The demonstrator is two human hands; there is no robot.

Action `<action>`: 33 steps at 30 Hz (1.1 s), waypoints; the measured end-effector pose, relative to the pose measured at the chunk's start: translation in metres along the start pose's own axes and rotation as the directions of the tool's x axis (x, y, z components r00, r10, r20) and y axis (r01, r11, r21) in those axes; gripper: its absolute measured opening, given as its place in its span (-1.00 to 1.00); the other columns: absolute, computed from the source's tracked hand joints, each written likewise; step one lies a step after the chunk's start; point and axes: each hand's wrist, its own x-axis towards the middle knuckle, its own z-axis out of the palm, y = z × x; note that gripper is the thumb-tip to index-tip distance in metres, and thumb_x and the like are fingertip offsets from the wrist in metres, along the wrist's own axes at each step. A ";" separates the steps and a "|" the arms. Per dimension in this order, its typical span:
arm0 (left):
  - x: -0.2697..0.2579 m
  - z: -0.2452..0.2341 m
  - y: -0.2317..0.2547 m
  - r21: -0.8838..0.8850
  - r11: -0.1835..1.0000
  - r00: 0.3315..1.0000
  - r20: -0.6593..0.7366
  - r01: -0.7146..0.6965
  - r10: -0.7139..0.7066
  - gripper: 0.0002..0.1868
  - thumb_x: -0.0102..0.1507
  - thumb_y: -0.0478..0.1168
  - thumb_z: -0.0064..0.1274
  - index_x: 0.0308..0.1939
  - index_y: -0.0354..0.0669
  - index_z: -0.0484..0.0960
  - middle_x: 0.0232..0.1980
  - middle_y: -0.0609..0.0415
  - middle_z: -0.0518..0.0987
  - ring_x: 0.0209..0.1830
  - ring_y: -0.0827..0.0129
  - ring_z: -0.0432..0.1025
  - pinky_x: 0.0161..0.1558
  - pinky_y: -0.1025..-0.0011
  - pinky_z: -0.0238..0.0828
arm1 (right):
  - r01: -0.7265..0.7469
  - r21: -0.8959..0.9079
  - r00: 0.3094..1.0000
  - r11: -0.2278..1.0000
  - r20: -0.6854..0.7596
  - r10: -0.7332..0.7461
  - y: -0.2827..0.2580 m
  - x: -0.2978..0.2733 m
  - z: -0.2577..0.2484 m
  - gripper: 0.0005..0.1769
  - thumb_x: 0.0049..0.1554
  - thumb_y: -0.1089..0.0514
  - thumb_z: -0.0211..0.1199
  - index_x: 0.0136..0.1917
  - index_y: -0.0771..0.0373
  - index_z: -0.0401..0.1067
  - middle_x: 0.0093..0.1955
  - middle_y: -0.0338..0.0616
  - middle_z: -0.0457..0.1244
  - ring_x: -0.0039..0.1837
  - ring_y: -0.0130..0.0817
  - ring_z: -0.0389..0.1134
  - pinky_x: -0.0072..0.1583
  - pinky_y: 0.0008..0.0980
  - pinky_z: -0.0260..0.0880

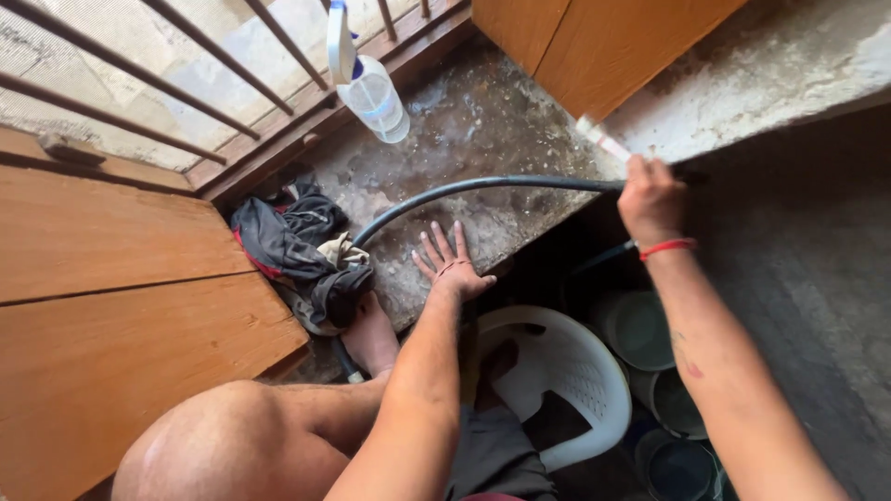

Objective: Cleaning a wooden frame using a spray bottle and a toothbrush.

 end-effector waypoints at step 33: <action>-0.003 -0.006 0.001 0.021 1.000 1.000 0.005 0.002 -0.002 0.54 0.00 0.41 0.28 0.63 0.10 -0.59 0.62 -0.29 -0.79 0.60 -0.29 -0.86 0.41 -0.41 -0.87 | 0.012 0.202 0.975 0.979 -0.220 0.033 -0.025 0.053 -0.076 -0.96 0.38 0.30 0.26 0.06 0.29 0.41 -0.04 0.10 0.35 0.01 0.13 0.41 -0.01 -0.03 0.41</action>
